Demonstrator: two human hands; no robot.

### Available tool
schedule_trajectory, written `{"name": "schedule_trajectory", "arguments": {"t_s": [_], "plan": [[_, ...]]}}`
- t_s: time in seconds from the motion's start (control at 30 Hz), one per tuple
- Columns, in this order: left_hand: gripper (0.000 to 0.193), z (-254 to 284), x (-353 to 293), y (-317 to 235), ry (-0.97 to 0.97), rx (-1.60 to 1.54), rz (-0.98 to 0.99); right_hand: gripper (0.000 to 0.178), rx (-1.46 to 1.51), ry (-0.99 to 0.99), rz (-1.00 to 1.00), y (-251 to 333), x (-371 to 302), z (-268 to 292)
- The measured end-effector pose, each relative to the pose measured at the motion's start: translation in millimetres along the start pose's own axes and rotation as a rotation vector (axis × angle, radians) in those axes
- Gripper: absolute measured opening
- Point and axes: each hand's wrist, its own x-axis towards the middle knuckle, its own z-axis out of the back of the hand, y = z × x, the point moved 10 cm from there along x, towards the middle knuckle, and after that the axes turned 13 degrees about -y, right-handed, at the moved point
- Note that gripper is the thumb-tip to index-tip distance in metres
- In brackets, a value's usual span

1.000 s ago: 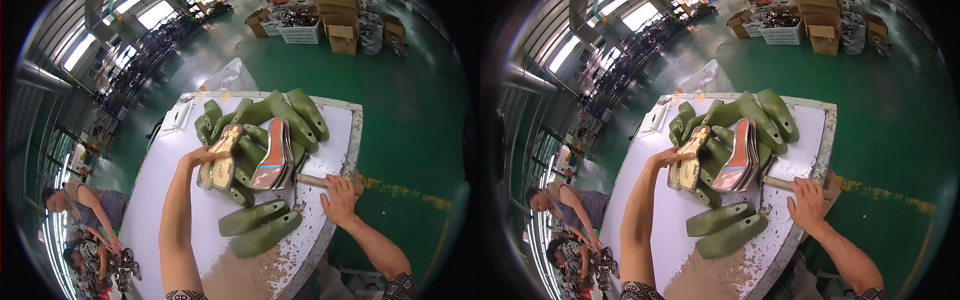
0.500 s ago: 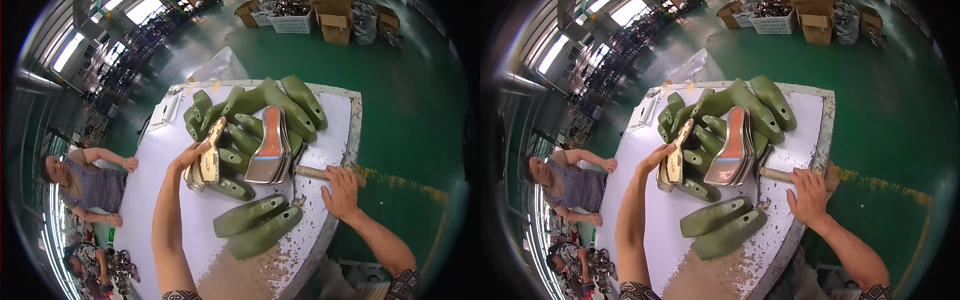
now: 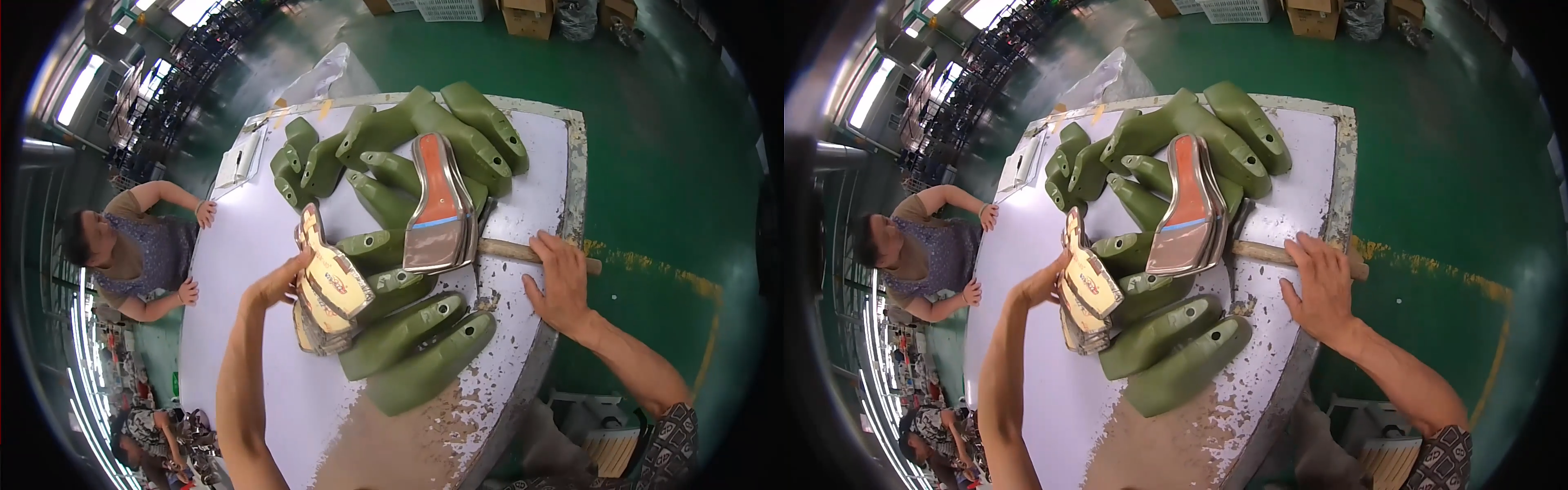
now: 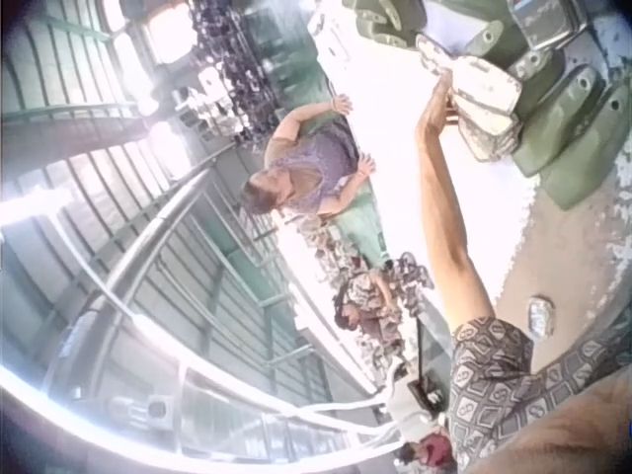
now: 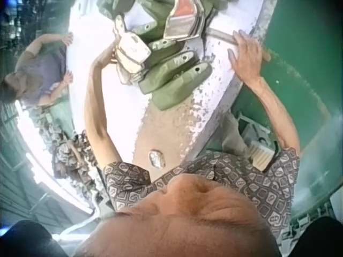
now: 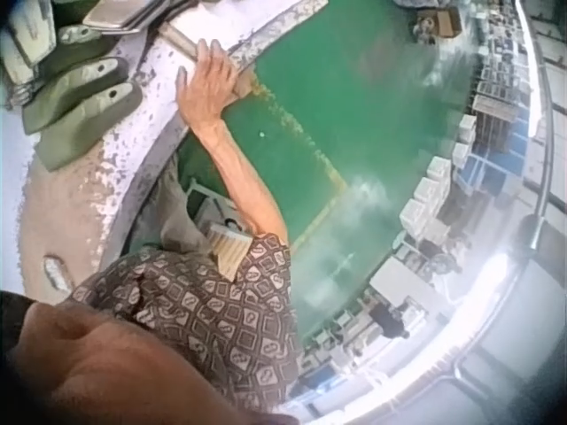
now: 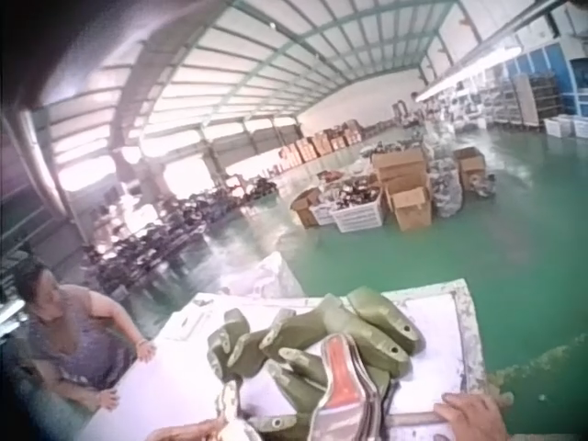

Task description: Manually assemble and nail shoe soles to lasts during manufacturing.

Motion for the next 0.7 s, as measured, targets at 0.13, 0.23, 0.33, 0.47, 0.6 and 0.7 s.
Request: {"name": "schedule_trajectory", "arguments": {"t_s": [0.13, 0.23, 0.33, 0.47, 0.6, 0.7], "plan": [[0.119, -3.1, -44.0, 27.2, -0.179, -0.078, 0.017, 0.068, 0.112, 0.019, 0.069, 47.2, 42.6, -9.8], [0.125, -15.0, -64.9, 30.0, -0.193, -0.124, 0.073, 0.063, 0.174, 0.116, 0.242, 74.4, 82.8, -38.3], [0.137, -14.4, -79.3, 55.1, -0.336, -0.205, 0.072, 0.060, 0.181, 0.212, 0.438, 82.9, 84.4, -69.4], [0.118, -47.0, -87.8, 92.5, -0.247, -0.581, 0.197, 0.055, 0.286, 0.017, 0.260, 85.8, 98.9, -19.6], [0.098, -46.0, -89.4, 123.4, -0.361, -0.835, 0.204, 0.050, 0.884, 0.046, -0.406, 54.1, 42.9, 18.1], [0.088, -55.2, -76.2, 107.2, -0.229, -0.910, 0.141, 0.048, 1.001, -0.204, -0.558, -10.0, 3.9, 103.8]]}}
